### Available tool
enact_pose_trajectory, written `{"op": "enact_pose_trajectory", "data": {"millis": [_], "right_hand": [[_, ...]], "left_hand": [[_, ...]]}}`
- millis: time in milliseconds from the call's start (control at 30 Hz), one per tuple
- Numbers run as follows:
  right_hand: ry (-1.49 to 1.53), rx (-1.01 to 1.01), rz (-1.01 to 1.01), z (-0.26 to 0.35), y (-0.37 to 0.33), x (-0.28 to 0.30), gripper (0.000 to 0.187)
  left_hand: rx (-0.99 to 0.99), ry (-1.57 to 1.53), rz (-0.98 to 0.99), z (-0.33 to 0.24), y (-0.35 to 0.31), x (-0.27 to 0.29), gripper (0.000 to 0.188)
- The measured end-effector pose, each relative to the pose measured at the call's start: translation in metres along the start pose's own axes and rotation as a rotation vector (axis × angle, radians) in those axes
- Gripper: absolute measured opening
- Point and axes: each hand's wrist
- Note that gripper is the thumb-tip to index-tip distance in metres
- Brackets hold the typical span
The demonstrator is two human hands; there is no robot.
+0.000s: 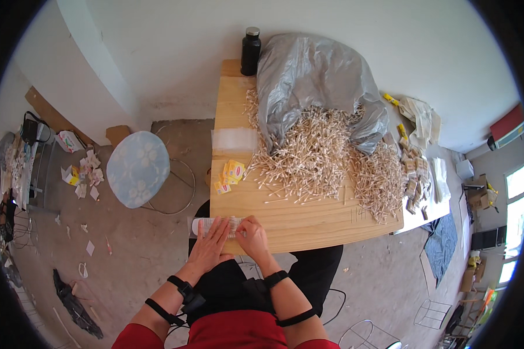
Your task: Packaging small white swabs or items into a plastic tray.
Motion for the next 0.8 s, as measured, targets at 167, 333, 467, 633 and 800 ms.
{"op": "enact_pose_trajectory", "data": {"millis": [167, 333, 467, 633, 800], "right_hand": [[-0.165, -0.109, 0.000, -0.006, 0.010, -0.009, 0.007], [-0.100, -0.121, 0.004, -0.011, 0.010, -0.007, 0.007], [0.023, -0.059, -0.001, -0.006, 0.003, 0.000, 0.008], [0.015, -0.006, -0.129, 0.011, -0.024, 0.004, 0.019], [-0.223, 0.301, -0.037, 0.021, -0.029, -0.003, 0.016]], "left_hand": [[-0.017, -0.066, -0.022, 0.006, -0.003, 0.002, 0.094], [0.099, -0.123, -0.102, 0.009, -0.015, 0.002, 0.084], [0.162, -0.122, -0.126, 0.007, -0.031, -0.005, 0.081], [0.153, -0.190, -0.130, 0.003, -0.033, -0.005, 0.081], [0.225, -0.210, -0.166, 0.005, -0.027, 0.003, 0.076]]}}
Point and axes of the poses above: each hand's wrist, its own y-axis towards the middle knuckle, its own x-axis out of the back of the hand, z = x × y, and after that the axes turned 4 degrees about x, right-handed
